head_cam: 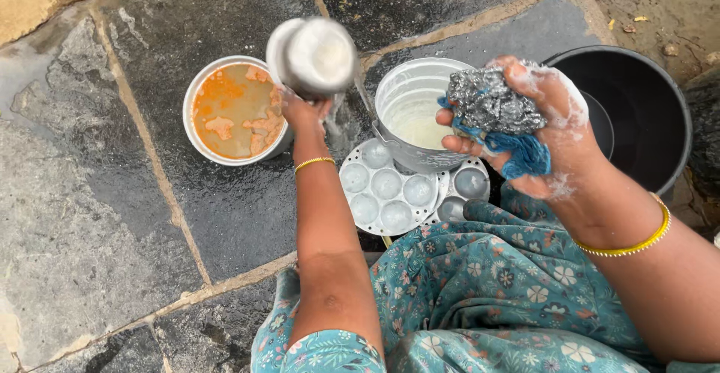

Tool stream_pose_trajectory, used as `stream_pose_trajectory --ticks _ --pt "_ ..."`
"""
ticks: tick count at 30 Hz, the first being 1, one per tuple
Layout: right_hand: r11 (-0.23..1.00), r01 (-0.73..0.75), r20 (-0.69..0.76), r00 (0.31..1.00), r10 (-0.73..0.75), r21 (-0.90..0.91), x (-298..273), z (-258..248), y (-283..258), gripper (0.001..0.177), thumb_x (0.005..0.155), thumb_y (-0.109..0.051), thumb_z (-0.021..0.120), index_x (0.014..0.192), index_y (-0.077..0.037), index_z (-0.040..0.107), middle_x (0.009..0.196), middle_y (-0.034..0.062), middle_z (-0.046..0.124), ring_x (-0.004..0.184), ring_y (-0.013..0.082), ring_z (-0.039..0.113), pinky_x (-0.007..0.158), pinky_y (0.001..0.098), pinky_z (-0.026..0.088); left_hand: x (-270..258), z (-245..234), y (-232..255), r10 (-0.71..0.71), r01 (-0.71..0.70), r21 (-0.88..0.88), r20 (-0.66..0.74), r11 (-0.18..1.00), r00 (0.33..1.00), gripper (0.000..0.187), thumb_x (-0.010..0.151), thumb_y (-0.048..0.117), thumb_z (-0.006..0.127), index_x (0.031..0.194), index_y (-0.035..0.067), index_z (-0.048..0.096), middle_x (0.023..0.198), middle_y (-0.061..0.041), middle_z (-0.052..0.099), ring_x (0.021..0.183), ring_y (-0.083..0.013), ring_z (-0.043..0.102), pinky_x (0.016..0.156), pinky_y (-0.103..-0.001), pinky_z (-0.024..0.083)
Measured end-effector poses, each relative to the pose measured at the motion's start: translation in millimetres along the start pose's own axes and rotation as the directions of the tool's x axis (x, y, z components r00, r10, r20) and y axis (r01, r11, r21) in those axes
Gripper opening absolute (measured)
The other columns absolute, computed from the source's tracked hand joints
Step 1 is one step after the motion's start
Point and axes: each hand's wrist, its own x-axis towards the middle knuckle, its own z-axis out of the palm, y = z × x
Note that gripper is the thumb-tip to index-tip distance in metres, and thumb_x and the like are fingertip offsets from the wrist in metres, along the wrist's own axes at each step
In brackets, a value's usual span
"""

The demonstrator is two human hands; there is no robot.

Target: The person washes metal idli plates, a large pot, and small bowls by hand using a scouring pad and soapy water, then rinses them with water from a bucket while sitting on a stone floor.

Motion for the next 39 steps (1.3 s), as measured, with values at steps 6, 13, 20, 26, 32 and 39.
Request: stream_pose_trajectory --ticks 6,13,20,26,32,39 --pt "0.813 -0.074 -0.223 0.972 -0.07 -0.578 23 -14 -13 0.034 0.094 -0.024 0.065 0.126 -0.014 0.067 0.088 0.001 0.061 0.06 0.0108 0.063 0.035 0.0228 0.035 -24 27 44 -0.182 0.31 -0.265 0.414 0.913 0.892 0.087 0.099 0.068 0.026 0.147 -0.004 0.035 0.116 -0.041 0.063 0.082 -0.0484 0.073 0.059 -0.044 0.067" --pt "0.967 0.003 -0.205 0.977 -0.057 -0.255 80 -45 33 0.042 0.089 -0.026 0.068 0.13 -0.026 0.061 0.09 -0.0003 0.068 0.056 0.0148 0.065 0.035 0.0265 0.043 -125 27 15 -0.129 0.278 -0.191 0.558 0.941 0.82 0.079 0.103 0.057 0.027 0.141 -0.01 0.045 0.107 -0.034 0.069 0.077 -0.0435 0.075 0.048 -0.037 0.063" --pt "0.878 -0.478 0.197 0.863 0.466 0.015 90 -57 68 0.041 0.096 -0.043 0.065 0.108 -0.005 0.057 0.079 0.0106 0.068 0.052 0.0222 0.065 0.032 0.0259 0.039 -155 -33 -29 -0.102 0.219 -0.168 0.52 0.961 0.848 0.056 0.106 0.047 0.035 0.137 0.003 0.051 0.106 -0.021 0.072 0.073 -0.0294 0.073 0.048 -0.03 0.056" --pt "0.9 -0.106 0.09 0.983 0.158 -0.422 59 -25 111 0.036 0.08 -0.036 0.081 0.106 -0.026 0.059 0.082 0.007 0.077 0.058 0.0185 0.067 0.04 0.031 0.046 -190 -113 -46 -0.023 -0.16 0.345 0.469 0.925 0.883 0.05 0.101 0.041 0.034 0.139 0.011 0.048 0.137 -0.011 0.06 0.115 -0.0268 0.065 0.09 -0.044 0.054" --pt "0.109 0.493 0.414 0.815 -0.404 -0.863 14 -20 114 0.029 0.079 -0.029 0.085 0.098 -0.012 0.072 0.086 0.0159 0.075 0.084 0.0365 0.072 0.074 0.0456 0.056 -297 -251 -163 -0.613 -0.634 0.758 0.429 -0.155 0.663 0.098 0.084 0.038 0.063 0.166 0.022 0.014 0.16 -0.023 0.041 0.146 -0.0371 0.047 0.12 -0.047 0.038" --pt "0.195 0.565 0.407 0.755 -0.514 -0.802 -41 3 89 0.036 0.072 -0.028 0.087 0.096 -0.009 0.069 0.086 0.0156 0.075 0.082 0.0359 0.074 0.072 0.0433 0.057 -384 -296 -213 -0.548 -0.549 0.678 0.252 -0.488 0.798 0.086 0.094 0.058 0.052 0.161 0.019 0.016 0.163 -0.025 0.017 0.142 -0.0424 0.04 0.115 -0.054 0.031"
